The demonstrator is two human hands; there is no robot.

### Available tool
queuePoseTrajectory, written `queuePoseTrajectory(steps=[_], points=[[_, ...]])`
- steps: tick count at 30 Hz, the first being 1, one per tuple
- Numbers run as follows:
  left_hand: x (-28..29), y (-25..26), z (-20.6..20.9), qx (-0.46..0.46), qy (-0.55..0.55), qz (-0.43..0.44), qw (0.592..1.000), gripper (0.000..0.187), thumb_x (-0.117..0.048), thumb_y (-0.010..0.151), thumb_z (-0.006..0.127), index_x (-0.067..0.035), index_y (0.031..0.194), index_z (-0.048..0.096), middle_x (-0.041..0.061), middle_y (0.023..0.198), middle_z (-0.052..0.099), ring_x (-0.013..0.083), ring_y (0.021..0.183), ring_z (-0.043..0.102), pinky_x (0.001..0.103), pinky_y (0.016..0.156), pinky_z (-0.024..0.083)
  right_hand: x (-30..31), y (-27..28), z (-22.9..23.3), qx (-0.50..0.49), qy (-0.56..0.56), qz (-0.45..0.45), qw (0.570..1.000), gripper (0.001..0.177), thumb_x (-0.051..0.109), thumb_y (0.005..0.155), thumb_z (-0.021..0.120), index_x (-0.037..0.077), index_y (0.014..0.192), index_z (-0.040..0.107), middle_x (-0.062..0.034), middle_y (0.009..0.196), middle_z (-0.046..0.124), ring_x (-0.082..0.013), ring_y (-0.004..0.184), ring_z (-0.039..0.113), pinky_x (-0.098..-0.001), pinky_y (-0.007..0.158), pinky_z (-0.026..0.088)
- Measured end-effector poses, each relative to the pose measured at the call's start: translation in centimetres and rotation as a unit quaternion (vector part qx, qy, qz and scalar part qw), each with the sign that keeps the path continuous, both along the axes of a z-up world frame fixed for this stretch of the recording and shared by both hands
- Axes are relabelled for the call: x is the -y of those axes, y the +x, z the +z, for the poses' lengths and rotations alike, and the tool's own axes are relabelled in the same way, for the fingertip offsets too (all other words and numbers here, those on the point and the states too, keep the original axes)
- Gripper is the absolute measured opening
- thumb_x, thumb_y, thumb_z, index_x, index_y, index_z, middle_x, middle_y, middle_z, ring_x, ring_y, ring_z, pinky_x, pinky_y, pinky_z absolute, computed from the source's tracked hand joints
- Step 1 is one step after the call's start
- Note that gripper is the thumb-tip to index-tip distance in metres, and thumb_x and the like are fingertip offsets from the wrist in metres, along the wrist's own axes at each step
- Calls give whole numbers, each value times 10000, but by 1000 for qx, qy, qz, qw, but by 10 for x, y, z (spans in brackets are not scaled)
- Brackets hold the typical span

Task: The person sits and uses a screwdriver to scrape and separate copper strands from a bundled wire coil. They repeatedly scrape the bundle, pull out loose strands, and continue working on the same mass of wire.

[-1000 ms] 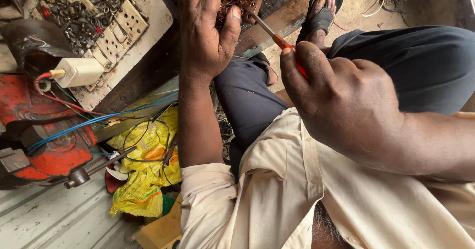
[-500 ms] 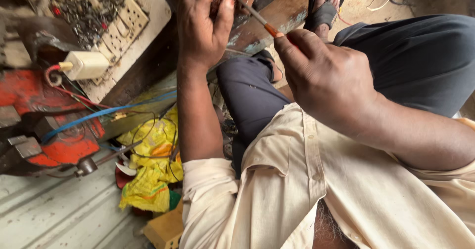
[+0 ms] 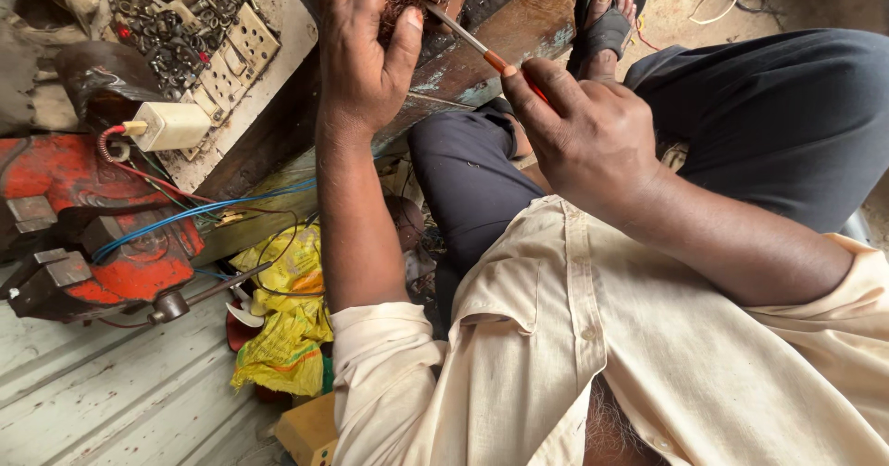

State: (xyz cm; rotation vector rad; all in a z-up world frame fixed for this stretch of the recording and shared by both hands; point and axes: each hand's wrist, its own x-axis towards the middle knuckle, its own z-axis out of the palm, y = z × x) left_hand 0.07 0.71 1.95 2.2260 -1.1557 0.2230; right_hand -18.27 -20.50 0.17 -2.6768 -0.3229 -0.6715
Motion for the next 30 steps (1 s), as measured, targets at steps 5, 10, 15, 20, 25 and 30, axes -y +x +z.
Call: queuePoseTrajectory(steps=[5,10,15,20,25,30], points=[[-5,8,21,10,99,-21,995,300,-192,1001,759,-77,1255,648,131,1318,598,356,1317,523,506,1147,445,5,-2,-15,5,-13,8,1000,510,108,932,721,65,1430,625,-72,1307,646,-165,798,649,-338,715,535],[-2,13,27,52,171,-5,984,420,-225,881,855,-79,1232,675,156,1328,582,417,1343,469,551,1114,425,19,8,-27,33,-1,33,999,546,109,884,736,82,1417,619,-71,1327,645,-188,813,654,-351,739,534],[0,18,13,79,173,2,982,429,-276,870,900,-103,1198,683,149,1346,565,419,1389,439,560,1105,447,13,6,-19,18,60,18,998,426,111,981,736,110,1397,647,-61,1298,662,-206,905,719,-342,726,576],[-6,21,10,7,145,2,989,445,-251,873,927,-103,1219,688,137,1334,579,368,1348,503,521,1058,510,18,-9,16,-74,68,1,995,361,194,1014,710,96,1359,668,-72,1192,715,-222,735,710,-340,551,550],[-4,19,16,0,118,-14,993,432,-216,870,930,-95,1209,690,126,1333,589,348,1329,526,503,1066,518,22,3,51,-161,-12,4,987,377,249,1038,669,109,1387,651,-57,949,700,-206,580,671,-346,419,504],[-1,17,19,-33,109,-21,993,395,-171,873,911,-93,1198,700,121,1244,634,334,1238,591,498,1041,503,28,23,87,-244,-114,6,963,265,219,955,661,110,1197,655,-90,846,687,-239,558,692,-381,395,518]])
